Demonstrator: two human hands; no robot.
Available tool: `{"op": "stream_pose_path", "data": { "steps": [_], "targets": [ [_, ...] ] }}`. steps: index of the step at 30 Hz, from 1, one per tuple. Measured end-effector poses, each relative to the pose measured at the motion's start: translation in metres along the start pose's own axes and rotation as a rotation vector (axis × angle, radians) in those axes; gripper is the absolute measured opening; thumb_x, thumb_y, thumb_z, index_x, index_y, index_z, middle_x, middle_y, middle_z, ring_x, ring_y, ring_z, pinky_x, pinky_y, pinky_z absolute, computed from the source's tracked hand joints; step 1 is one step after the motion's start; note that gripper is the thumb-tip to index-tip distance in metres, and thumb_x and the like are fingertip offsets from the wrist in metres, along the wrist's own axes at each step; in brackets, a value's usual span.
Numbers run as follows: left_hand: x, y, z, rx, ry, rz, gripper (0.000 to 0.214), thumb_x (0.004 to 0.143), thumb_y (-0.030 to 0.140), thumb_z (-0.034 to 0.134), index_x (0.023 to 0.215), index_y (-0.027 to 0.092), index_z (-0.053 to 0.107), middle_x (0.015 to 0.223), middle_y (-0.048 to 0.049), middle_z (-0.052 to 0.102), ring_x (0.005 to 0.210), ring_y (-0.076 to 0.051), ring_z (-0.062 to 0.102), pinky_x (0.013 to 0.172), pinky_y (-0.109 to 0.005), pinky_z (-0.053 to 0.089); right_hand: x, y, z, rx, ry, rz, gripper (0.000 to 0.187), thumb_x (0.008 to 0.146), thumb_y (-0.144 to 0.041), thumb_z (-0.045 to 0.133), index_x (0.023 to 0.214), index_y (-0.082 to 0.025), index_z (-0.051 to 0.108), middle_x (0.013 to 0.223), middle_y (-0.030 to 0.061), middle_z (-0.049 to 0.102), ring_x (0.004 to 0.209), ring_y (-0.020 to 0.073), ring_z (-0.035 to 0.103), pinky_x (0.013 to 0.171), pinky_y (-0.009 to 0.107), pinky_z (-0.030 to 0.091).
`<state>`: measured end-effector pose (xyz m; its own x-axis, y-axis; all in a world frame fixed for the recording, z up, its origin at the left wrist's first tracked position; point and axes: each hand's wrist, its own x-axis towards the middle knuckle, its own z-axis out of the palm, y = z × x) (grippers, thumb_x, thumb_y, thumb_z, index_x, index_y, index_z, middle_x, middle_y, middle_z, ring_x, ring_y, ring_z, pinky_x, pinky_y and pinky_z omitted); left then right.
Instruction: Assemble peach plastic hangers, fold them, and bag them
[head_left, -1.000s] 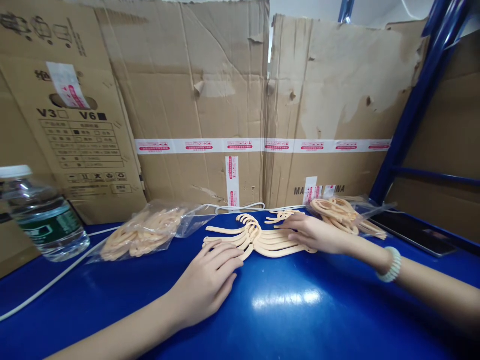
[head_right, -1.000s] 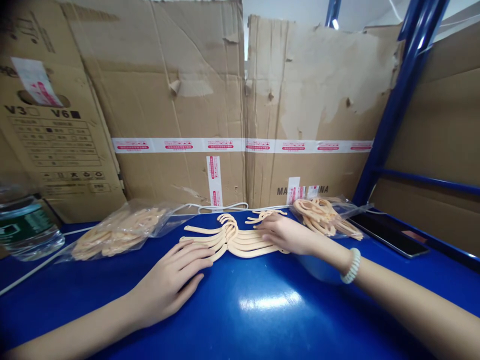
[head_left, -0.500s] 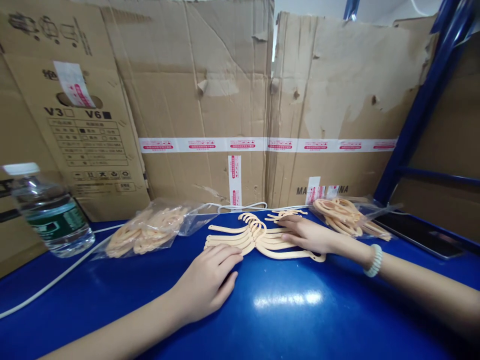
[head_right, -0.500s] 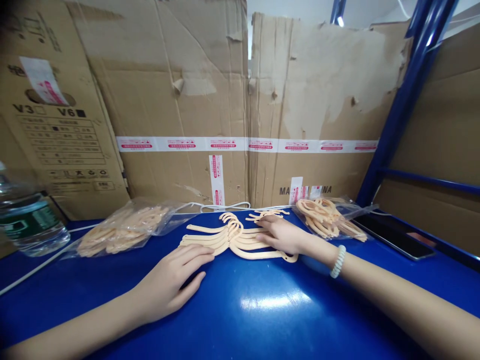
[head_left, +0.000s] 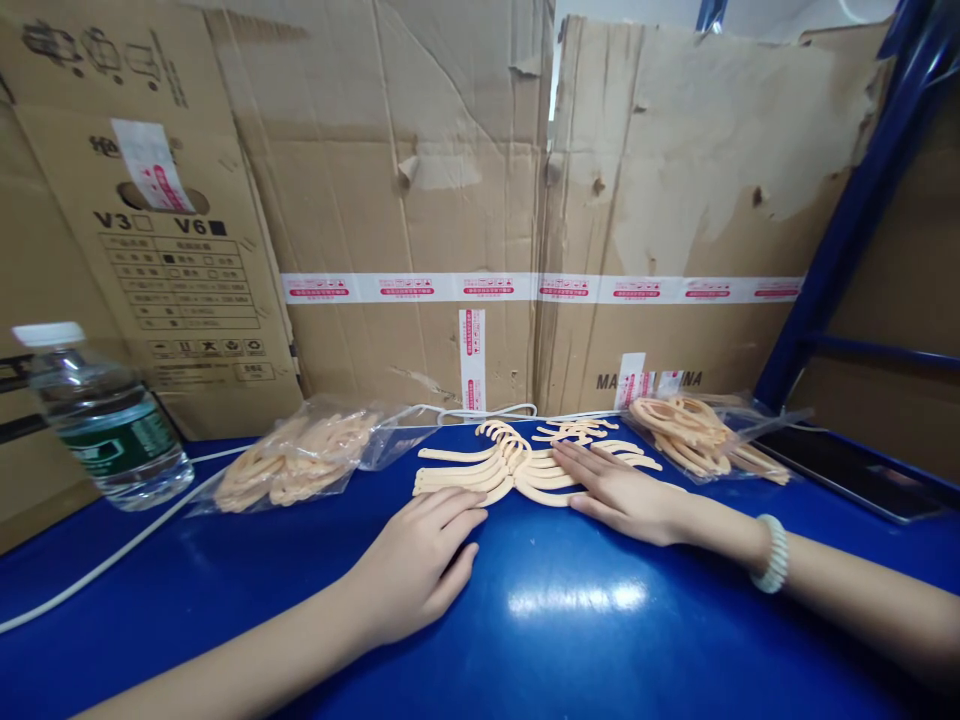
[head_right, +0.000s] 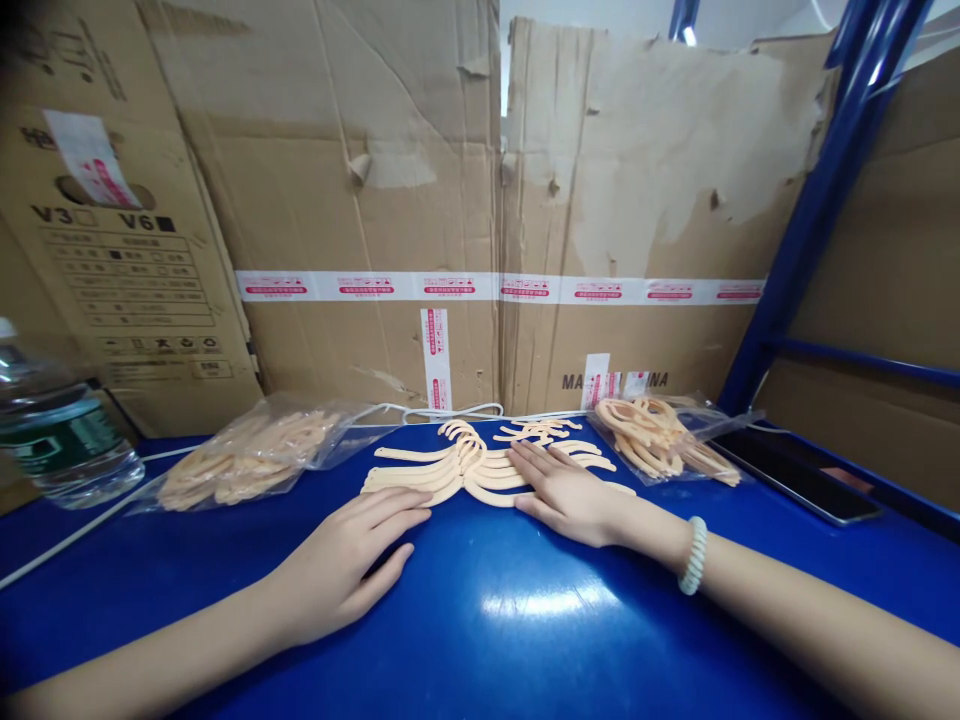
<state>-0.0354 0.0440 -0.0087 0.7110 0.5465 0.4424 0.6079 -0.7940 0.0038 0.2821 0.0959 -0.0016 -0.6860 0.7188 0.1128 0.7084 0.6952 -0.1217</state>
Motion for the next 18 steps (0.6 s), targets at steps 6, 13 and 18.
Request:
{"op": "stream_pose_path", "data": {
  "steps": [6, 13, 18],
  "targets": [
    [0.002, 0.004, -0.007, 0.093, -0.014, 0.049, 0.035, 0.093, 0.016, 0.043, 0.123, 0.009, 0.060, 0.128, -0.0178, 0.064, 0.119, -0.032, 0.059, 0.098, -0.051, 0.051, 0.003, 0.004, -0.003, -0.038, 0.092, 0.034, 0.065, 0.099, -0.052, 0.036, 0.152, -0.014, 0.031, 0.157, 0.0140, 0.031, 0.145, 0.0293, 0.026, 0.118, 0.050, 0.024],
    [-0.005, 0.027, -0.014, 0.091, -0.017, 0.243, 0.034, 0.092, 0.008, 0.040, 0.120, 0.012, 0.059, 0.118, -0.0110, 0.070, 0.103, -0.028, 0.066, 0.090, -0.046, 0.053, 0.015, 0.053, -0.045, -0.157, 0.222, 0.271, 0.029, 0.096, -0.024, 0.045, 0.113, -0.011, 0.067, 0.108, 0.0157, 0.070, 0.098, 0.0262, 0.066, 0.088, 0.040, 0.052],
    [-0.008, 0.029, -0.014, -0.041, -0.035, 0.195, 0.031, 0.091, 0.005, 0.041, 0.115, 0.015, 0.059, 0.117, -0.0092, 0.069, 0.101, -0.025, 0.064, 0.084, -0.039, 0.054, 0.029, 0.077, -0.049, -0.223, 0.063, 0.350, 0.018, 0.094, -0.031, 0.061, 0.101, -0.015, 0.066, 0.093, 0.0043, 0.069, 0.080, 0.0171, 0.066, 0.075, 0.036, 0.055]
  ]
}}
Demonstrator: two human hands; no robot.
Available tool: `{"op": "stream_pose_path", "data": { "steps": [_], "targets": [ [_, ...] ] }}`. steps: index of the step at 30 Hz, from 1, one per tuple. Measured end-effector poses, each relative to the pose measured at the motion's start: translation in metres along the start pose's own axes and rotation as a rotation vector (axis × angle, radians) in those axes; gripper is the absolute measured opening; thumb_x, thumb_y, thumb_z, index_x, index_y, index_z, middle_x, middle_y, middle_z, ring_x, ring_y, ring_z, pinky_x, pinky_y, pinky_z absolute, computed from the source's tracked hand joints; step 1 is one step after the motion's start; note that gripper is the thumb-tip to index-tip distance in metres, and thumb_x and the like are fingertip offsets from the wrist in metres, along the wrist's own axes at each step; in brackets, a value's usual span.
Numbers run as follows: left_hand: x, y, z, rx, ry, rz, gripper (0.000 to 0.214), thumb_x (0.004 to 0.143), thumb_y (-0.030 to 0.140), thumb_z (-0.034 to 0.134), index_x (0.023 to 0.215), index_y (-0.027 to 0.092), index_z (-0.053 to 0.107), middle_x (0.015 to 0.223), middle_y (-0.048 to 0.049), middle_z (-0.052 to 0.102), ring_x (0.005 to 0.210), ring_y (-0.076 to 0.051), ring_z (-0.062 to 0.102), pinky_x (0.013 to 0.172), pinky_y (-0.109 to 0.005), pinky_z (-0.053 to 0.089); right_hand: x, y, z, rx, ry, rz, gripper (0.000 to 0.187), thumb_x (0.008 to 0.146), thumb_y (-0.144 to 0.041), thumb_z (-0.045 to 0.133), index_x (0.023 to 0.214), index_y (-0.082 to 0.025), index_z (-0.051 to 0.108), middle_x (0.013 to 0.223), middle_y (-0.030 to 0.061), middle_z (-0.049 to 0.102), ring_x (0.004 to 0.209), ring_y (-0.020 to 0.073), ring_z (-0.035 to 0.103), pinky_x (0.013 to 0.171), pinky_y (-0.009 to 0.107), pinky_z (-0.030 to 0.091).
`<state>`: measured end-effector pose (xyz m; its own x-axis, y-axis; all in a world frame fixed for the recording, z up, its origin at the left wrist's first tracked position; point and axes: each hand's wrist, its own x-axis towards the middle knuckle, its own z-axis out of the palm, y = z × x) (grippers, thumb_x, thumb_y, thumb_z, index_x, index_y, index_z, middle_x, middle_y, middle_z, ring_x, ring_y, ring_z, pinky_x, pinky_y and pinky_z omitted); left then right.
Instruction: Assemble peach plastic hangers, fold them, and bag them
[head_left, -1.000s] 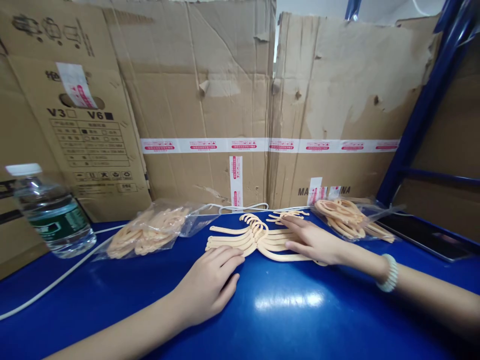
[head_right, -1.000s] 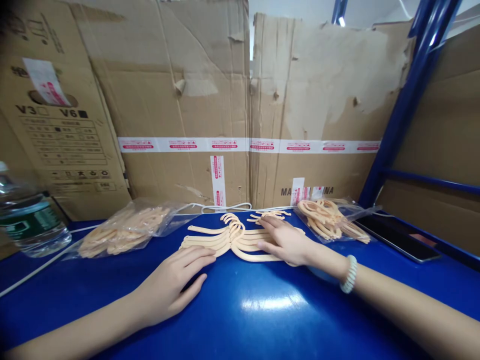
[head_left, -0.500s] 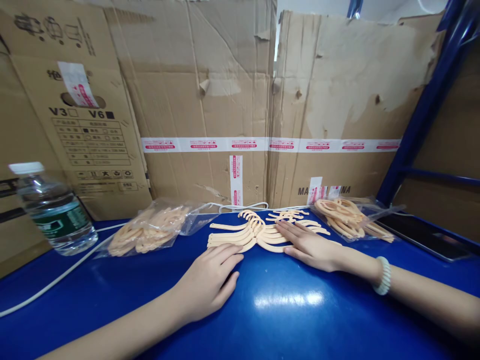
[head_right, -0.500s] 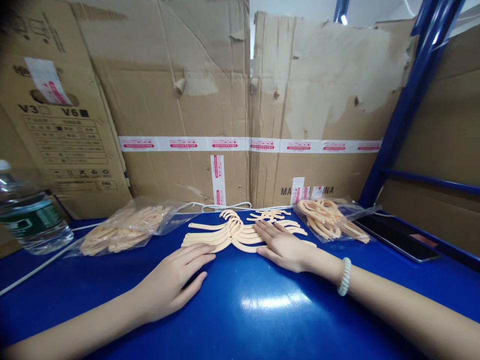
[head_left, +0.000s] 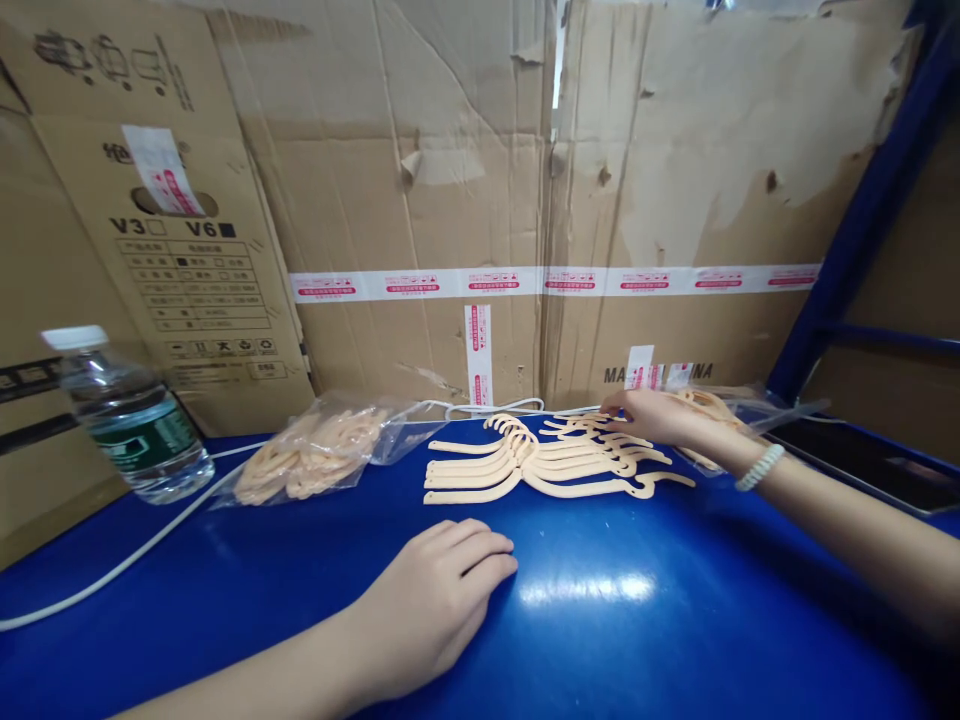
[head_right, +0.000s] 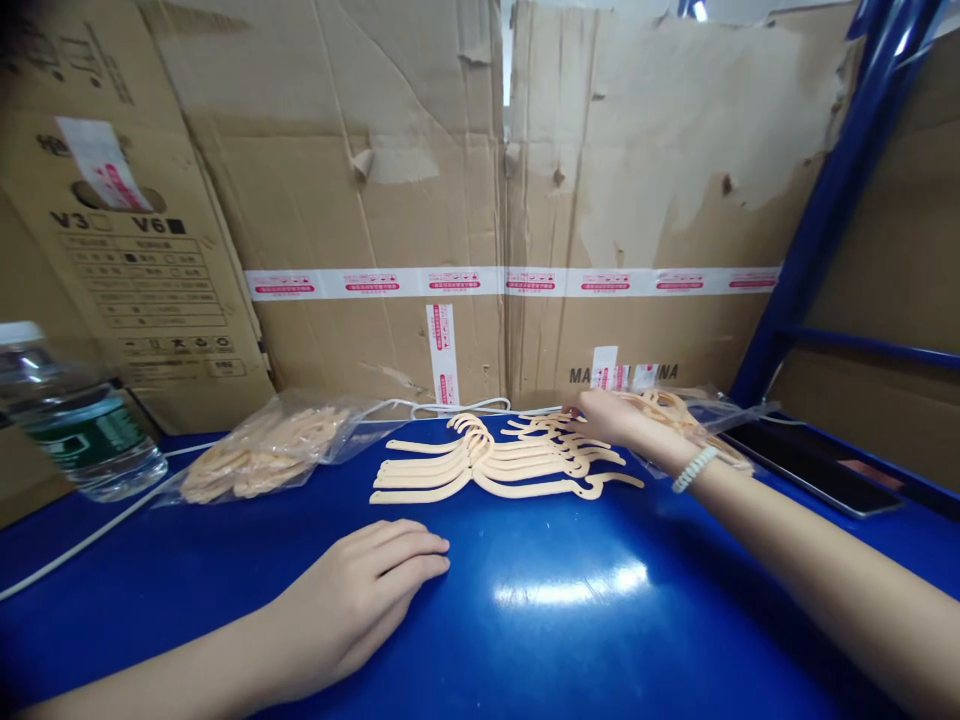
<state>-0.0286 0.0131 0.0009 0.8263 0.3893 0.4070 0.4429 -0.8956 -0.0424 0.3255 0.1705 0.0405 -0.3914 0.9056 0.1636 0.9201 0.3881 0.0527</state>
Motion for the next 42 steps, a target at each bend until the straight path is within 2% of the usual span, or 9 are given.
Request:
{"op": "stream_pose_path", "data": {
  "steps": [5, 14, 22, 25, 27, 30, 33, 37, 42],
  "targets": [
    [-0.001, -0.004, 0.001, -0.135, -0.029, -0.065, 0.030, 0.092, 0.007, 0.042, 0.116, 0.017, 0.057, 0.119, -0.0075, 0.066, 0.103, -0.024, 0.060, 0.087, -0.037, 0.051, 0.005, -0.005, 0.013, -0.037, -0.037, -0.057, 0.020, 0.096, -0.032, 0.058, 0.105, -0.016, 0.066, 0.098, 0.0045, 0.070, 0.085, 0.0176, 0.067, 0.079, 0.037, 0.055],
    [0.000, -0.003, -0.001, -0.195, -0.054, -0.102, 0.029, 0.092, 0.008, 0.042, 0.115, 0.017, 0.057, 0.120, -0.0085, 0.063, 0.104, -0.024, 0.057, 0.088, -0.038, 0.049, 0.001, -0.012, 0.021, -0.046, 0.109, -0.087, 0.022, 0.092, -0.023, 0.051, 0.092, -0.019, 0.073, 0.089, 0.0106, 0.074, 0.084, 0.0242, 0.069, 0.069, 0.029, 0.048],
    [0.000, -0.002, -0.004, -0.262, -0.022, -0.113, 0.031, 0.091, 0.007, 0.043, 0.115, 0.017, 0.059, 0.117, -0.0097, 0.066, 0.103, -0.024, 0.059, 0.090, -0.038, 0.049, -0.009, -0.020, -0.004, 0.044, 0.387, -0.017, 0.029, 0.090, -0.025, 0.044, 0.090, -0.017, 0.071, 0.088, 0.0124, 0.071, 0.080, 0.0251, 0.066, 0.069, 0.032, 0.048],
    [0.003, 0.002, -0.008, -0.442, 0.025, -0.251, 0.030, 0.088, 0.008, 0.048, 0.114, 0.017, 0.061, 0.111, -0.0096, 0.068, 0.101, -0.022, 0.061, 0.091, -0.036, 0.049, -0.021, -0.038, -0.016, 0.147, 0.490, 0.049, 0.031, 0.090, -0.031, 0.044, 0.092, -0.015, 0.070, 0.080, 0.0106, 0.071, 0.067, 0.0222, 0.064, 0.062, 0.031, 0.048],
    [0.006, 0.005, -0.009, -0.615, 0.058, -0.429, 0.027, 0.086, 0.011, 0.052, 0.110, 0.017, 0.063, 0.104, -0.0084, 0.069, 0.096, -0.021, 0.063, 0.085, -0.034, 0.051, -0.033, -0.063, -0.017, 0.319, 0.471, 0.073, 0.035, 0.091, -0.040, 0.044, 0.092, -0.015, 0.069, 0.067, 0.0056, 0.068, 0.053, 0.0167, 0.059, 0.050, 0.026, 0.045],
    [0.010, 0.013, -0.006, -0.955, 0.067, -0.683, 0.029, 0.085, 0.022, 0.058, 0.114, 0.019, 0.059, 0.103, -0.0079, 0.068, 0.086, -0.020, 0.065, 0.068, -0.030, 0.053, -0.058, -0.115, -0.007, 1.026, 0.228, 0.146, 0.040, 0.084, -0.052, 0.058, 0.090, -0.015, 0.069, 0.052, -0.0006, 0.057, 0.040, 0.0110, 0.046, 0.039, 0.022, 0.038],
    [0.011, 0.022, 0.003, -1.273, 0.130, -0.816, 0.045, 0.082, 0.034, 0.065, 0.121, 0.020, 0.046, 0.103, -0.0065, 0.063, 0.072, -0.016, 0.067, 0.062, -0.028, 0.052, -0.083, -0.163, 0.006, 1.267, -0.004, 0.068, 0.035, 0.079, -0.050, 0.066, 0.087, -0.015, 0.069, 0.062, 0.0008, 0.063, 0.037, 0.0061, 0.041, 0.036, 0.019, 0.035],
    [0.011, 0.030, 0.010, -1.439, 0.224, -0.807, 0.039, 0.084, 0.048, 0.067, 0.096, 0.016, 0.049, 0.073, 0.0025, 0.058, 0.063, -0.012, 0.065, 0.062, -0.024, 0.053, -0.105, -0.191, 0.009, 1.284, -0.134, -0.061, 0.028, 0.084, -0.044, 0.065, 0.089, -0.017, 0.069, 0.066, 0.0009, 0.066, 0.043, 0.0079, 0.050, 0.041, 0.019, 0.041],
    [0.011, 0.025, 0.011, -1.504, 0.302, -0.872, 0.046, 0.080, 0.058, 0.070, 0.084, 0.017, 0.047, 0.075, 0.0000, 0.064, 0.059, -0.012, 0.066, 0.057, -0.023, 0.052, -0.103, -0.164, 0.001, 0.936, 0.128, -0.239, 0.018, 0.092, -0.033, 0.057, 0.099, -0.022, 0.069, 0.087, 0.0043, 0.073, 0.076, 0.0160, 0.067, 0.067, 0.026, 0.052]
  ]
}}
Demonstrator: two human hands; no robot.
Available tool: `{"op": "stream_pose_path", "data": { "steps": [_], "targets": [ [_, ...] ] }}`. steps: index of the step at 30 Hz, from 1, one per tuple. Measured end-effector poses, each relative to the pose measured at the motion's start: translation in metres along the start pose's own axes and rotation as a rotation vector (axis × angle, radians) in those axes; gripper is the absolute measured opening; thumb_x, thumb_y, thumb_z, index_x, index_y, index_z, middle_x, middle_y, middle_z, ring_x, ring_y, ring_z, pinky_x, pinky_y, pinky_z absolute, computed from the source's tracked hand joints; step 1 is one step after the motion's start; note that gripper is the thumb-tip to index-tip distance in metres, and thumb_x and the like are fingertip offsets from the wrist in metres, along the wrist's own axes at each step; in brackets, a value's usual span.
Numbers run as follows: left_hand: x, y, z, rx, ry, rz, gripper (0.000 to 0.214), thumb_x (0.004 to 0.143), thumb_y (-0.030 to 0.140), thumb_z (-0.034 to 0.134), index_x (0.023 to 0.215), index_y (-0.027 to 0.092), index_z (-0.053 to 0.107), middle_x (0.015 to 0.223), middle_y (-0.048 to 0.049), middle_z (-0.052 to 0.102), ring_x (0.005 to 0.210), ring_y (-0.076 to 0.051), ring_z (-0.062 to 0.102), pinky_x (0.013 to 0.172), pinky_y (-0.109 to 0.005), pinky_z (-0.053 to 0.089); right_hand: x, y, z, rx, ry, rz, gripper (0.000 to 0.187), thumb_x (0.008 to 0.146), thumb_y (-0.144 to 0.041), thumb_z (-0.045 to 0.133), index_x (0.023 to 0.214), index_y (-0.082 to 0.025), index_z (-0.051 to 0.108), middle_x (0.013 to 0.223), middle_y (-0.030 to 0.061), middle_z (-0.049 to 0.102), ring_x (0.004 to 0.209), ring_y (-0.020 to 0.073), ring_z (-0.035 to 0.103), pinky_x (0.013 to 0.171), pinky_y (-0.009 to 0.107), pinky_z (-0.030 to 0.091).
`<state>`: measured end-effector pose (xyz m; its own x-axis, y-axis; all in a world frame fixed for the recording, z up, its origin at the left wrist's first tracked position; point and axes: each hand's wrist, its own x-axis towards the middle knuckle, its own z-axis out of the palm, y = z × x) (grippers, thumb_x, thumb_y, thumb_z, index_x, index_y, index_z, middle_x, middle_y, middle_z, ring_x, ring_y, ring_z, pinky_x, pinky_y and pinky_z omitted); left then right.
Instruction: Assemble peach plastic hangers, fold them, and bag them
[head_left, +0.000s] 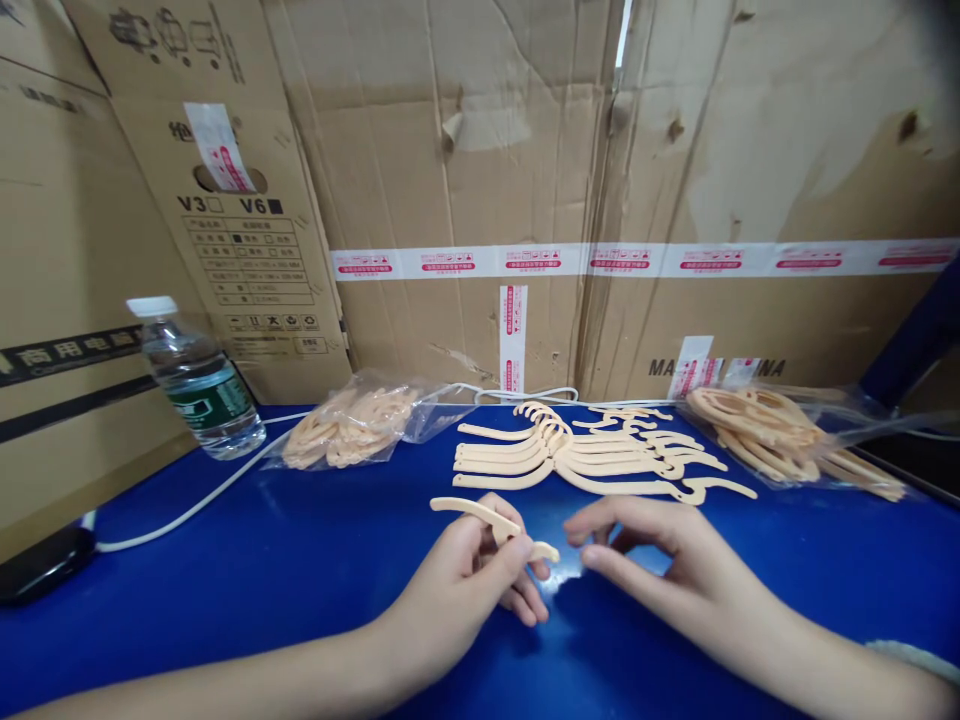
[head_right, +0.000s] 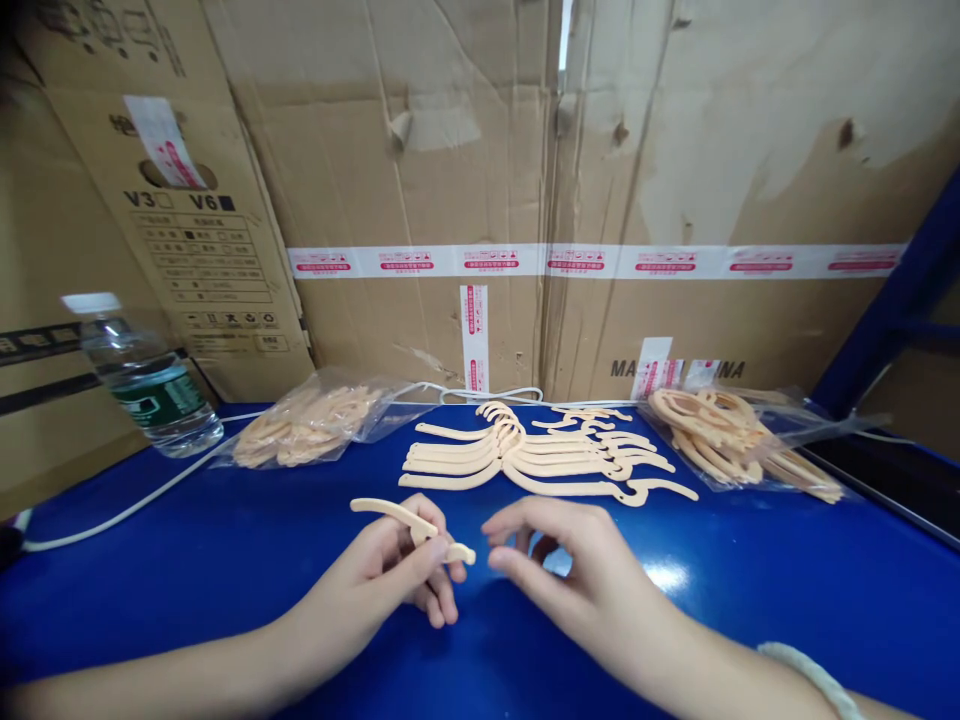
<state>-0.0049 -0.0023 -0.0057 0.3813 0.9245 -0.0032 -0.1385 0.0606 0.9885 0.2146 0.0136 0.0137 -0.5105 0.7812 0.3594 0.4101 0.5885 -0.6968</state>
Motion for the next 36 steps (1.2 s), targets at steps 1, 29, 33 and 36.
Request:
{"op": "stream_pose_path", "data": {
  "steps": [1, 29, 33, 36],
  "targets": [
    [0.002, 0.001, -0.003, 0.002, 0.035, -0.002, 0.048, 0.078, 0.059, 0.071, 0.084, 0.017, 0.047, 0.075, -0.0002, 0.064, 0.058, -0.012, 0.066, 0.056, -0.023, 0.052, 0.001, 0.007, -0.008, -0.090, 0.038, -0.044, 0.017, 0.092, -0.030, 0.055, 0.101, -0.022, 0.068, 0.092, 0.0051, 0.073, 0.080, 0.0170, 0.067, 0.072, 0.029, 0.053],
    [0.015, 0.004, -0.051, 0.093, 0.346, 0.137, 0.038, 0.079, 0.051, 0.071, 0.091, 0.017, 0.058, 0.067, 0.0017, 0.060, 0.060, -0.013, 0.056, 0.057, -0.025, 0.042, 0.051, 0.071, -0.006, -0.778, -0.182, 0.055, 0.068, 0.101, -0.047, 0.025, 0.149, 0.000, 0.032, 0.154, 0.0211, 0.029, 0.143, 0.0325, 0.025, 0.116, 0.055, 0.026],
    [0.014, 0.004, -0.052, 0.101, 0.365, 0.148, 0.031, 0.083, 0.045, 0.069, 0.092, 0.017, 0.061, 0.069, 0.0009, 0.061, 0.062, -0.014, 0.057, 0.058, -0.026, 0.042, 0.058, 0.075, -0.005, -0.787, -0.145, 0.023, 0.065, 0.101, -0.045, 0.028, 0.147, 0.000, 0.037, 0.151, 0.0244, 0.034, 0.142, 0.0335, 0.030, 0.115, 0.055, 0.029],
    [0.012, 0.006, -0.051, 0.110, 0.389, 0.149, 0.029, 0.082, 0.043, 0.070, 0.090, 0.016, 0.062, 0.068, 0.0013, 0.060, 0.062, -0.013, 0.056, 0.058, -0.025, 0.042, 0.059, 0.072, -0.007, -0.779, -0.143, 0.018, 0.064, 0.100, -0.046, 0.032, 0.146, -0.001, 0.038, 0.151, 0.0249, 0.037, 0.142, 0.0342, 0.031, 0.114, 0.055, 0.031]
  ]
}}
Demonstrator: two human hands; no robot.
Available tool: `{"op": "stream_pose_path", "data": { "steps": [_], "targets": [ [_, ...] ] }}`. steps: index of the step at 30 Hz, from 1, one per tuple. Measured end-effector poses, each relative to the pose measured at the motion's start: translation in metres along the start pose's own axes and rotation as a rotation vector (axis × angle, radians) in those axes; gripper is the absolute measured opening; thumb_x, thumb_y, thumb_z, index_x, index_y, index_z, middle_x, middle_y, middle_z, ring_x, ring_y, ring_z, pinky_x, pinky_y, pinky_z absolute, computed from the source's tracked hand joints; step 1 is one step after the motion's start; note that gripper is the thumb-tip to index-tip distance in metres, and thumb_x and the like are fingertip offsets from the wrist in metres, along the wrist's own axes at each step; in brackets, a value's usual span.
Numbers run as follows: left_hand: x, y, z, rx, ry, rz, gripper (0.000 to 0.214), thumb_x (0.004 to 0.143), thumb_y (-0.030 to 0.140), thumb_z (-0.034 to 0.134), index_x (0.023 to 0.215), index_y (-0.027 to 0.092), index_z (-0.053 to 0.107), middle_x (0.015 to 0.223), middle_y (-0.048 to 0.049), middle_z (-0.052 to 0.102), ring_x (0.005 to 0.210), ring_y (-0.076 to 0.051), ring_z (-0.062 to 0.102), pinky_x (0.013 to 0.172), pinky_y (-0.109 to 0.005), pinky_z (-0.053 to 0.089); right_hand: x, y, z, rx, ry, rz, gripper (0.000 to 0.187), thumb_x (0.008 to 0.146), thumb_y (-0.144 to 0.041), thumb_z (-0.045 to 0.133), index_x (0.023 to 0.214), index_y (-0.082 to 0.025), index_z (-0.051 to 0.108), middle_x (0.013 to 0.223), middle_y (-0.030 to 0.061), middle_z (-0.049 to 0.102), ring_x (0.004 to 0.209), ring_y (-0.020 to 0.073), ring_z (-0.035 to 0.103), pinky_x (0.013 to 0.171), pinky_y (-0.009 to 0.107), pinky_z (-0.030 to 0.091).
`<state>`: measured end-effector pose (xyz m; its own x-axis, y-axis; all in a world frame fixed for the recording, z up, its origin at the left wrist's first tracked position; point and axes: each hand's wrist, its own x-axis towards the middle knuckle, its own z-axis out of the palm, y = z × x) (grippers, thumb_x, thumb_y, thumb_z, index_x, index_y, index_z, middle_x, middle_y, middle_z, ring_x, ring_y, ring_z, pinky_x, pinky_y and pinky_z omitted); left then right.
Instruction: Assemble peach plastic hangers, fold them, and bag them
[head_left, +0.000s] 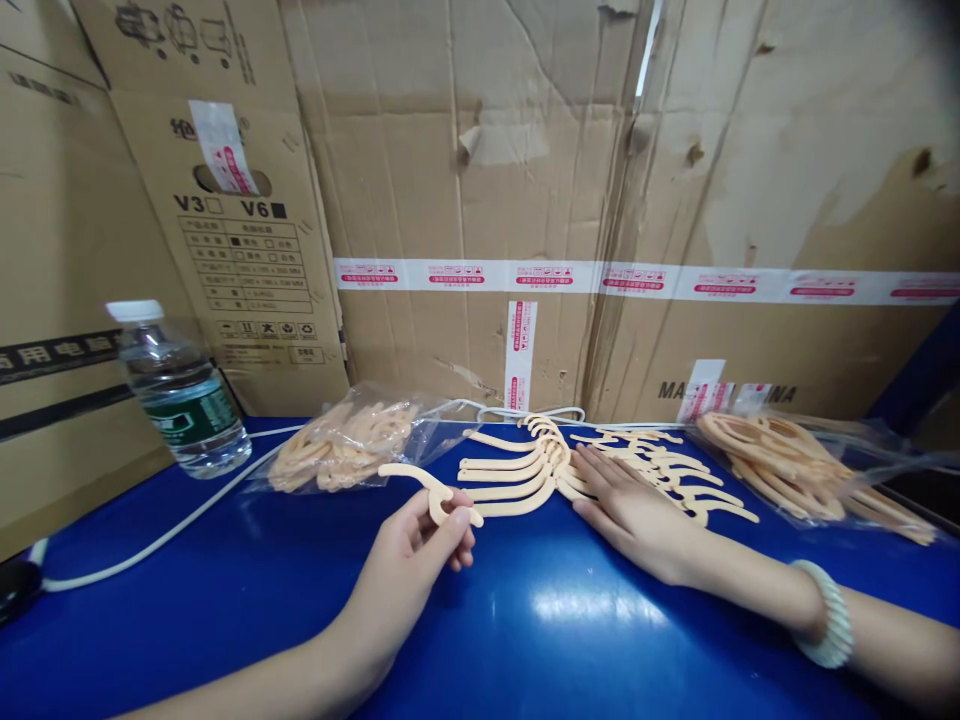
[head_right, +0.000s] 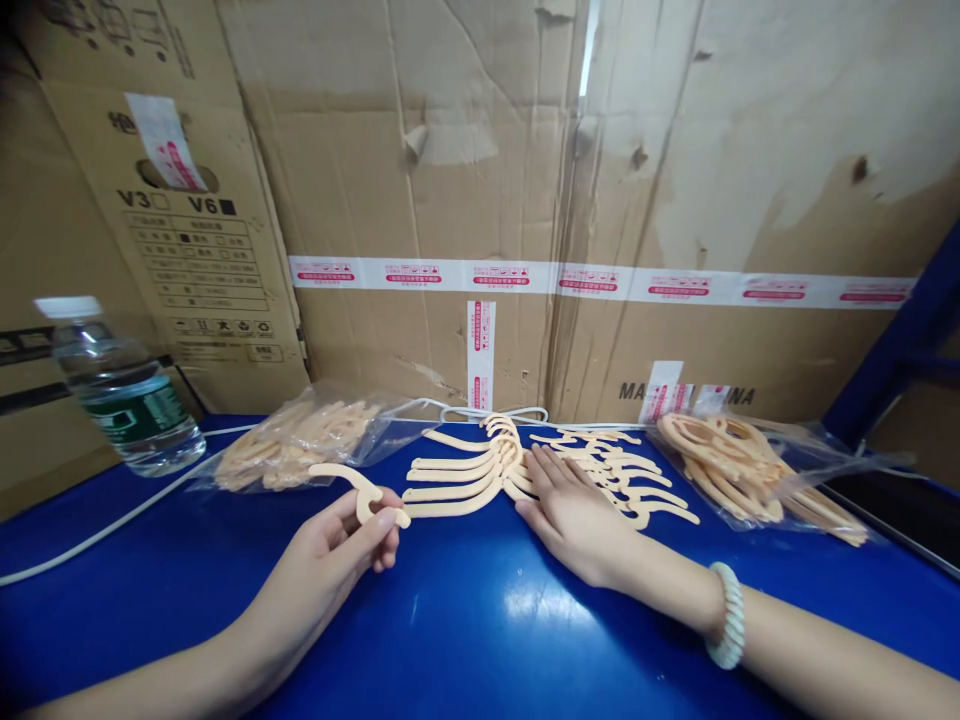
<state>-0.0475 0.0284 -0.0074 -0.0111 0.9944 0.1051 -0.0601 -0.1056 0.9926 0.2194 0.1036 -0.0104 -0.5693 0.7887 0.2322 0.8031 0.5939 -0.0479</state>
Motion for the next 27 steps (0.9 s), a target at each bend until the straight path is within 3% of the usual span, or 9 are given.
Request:
{"op": "stream_pose_path", "data": {
  "steps": [3, 7, 11, 19, 27],
  "targets": [
    [-0.001, 0.004, 0.001, -0.002, 0.038, -0.011, 0.029, 0.079, 0.042, 0.073, 0.087, 0.016, 0.062, 0.066, 0.0016, 0.060, 0.060, -0.013, 0.055, 0.057, -0.024, 0.042, -0.009, 0.001, -0.011, 0.022, 0.114, -0.023, 0.053, 0.098, -0.041, 0.040, 0.139, -0.008, 0.047, 0.146, 0.0236, 0.045, 0.136, 0.0353, 0.042, 0.108, 0.057, 0.039],
    [-0.001, 0.007, 0.003, 0.013, 0.066, -0.022, 0.029, 0.075, 0.040, 0.076, 0.085, 0.016, 0.062, 0.065, 0.0020, 0.060, 0.059, -0.013, 0.055, 0.056, -0.024, 0.043, -0.033, 0.005, -0.024, 0.069, 0.184, -0.085, 0.028, 0.098, -0.030, 0.043, 0.115, -0.018, 0.062, 0.118, 0.0161, 0.063, 0.110, 0.0292, 0.058, 0.094, 0.052, 0.048],
    [-0.003, 0.010, 0.004, 0.041, 0.048, -0.016, 0.026, 0.075, 0.038, 0.075, 0.084, 0.017, 0.063, 0.069, 0.0019, 0.061, 0.062, -0.013, 0.057, 0.059, -0.024, 0.045, -0.049, 0.012, -0.023, 0.157, 0.159, -0.097, 0.021, 0.097, -0.027, 0.047, 0.109, -0.022, 0.064, 0.109, 0.0112, 0.065, 0.101, 0.0260, 0.060, 0.088, 0.046, 0.051],
    [-0.004, 0.009, 0.004, -0.006, 0.012, -0.026, 0.031, 0.071, 0.041, 0.080, 0.078, 0.017, 0.062, 0.071, 0.0003, 0.062, 0.064, -0.015, 0.058, 0.063, -0.027, 0.047, -0.045, 0.014, -0.012, 0.313, 0.227, -0.063, 0.018, 0.096, -0.029, 0.049, 0.090, -0.023, 0.065, 0.092, 0.0086, 0.065, 0.088, 0.0238, 0.062, 0.076, 0.038, 0.053],
    [-0.002, 0.004, 0.001, -0.060, 0.010, -0.026, 0.033, 0.071, 0.042, 0.081, 0.078, 0.017, 0.062, 0.068, 0.0017, 0.059, 0.066, -0.014, 0.053, 0.065, -0.027, 0.041, -0.055, 0.009, -0.013, 0.413, 0.269, -0.030, 0.013, 0.096, -0.031, 0.049, 0.088, -0.023, 0.058, 0.083, 0.0041, 0.068, 0.073, 0.0187, 0.067, 0.063, 0.029, 0.056]
  ]
}}
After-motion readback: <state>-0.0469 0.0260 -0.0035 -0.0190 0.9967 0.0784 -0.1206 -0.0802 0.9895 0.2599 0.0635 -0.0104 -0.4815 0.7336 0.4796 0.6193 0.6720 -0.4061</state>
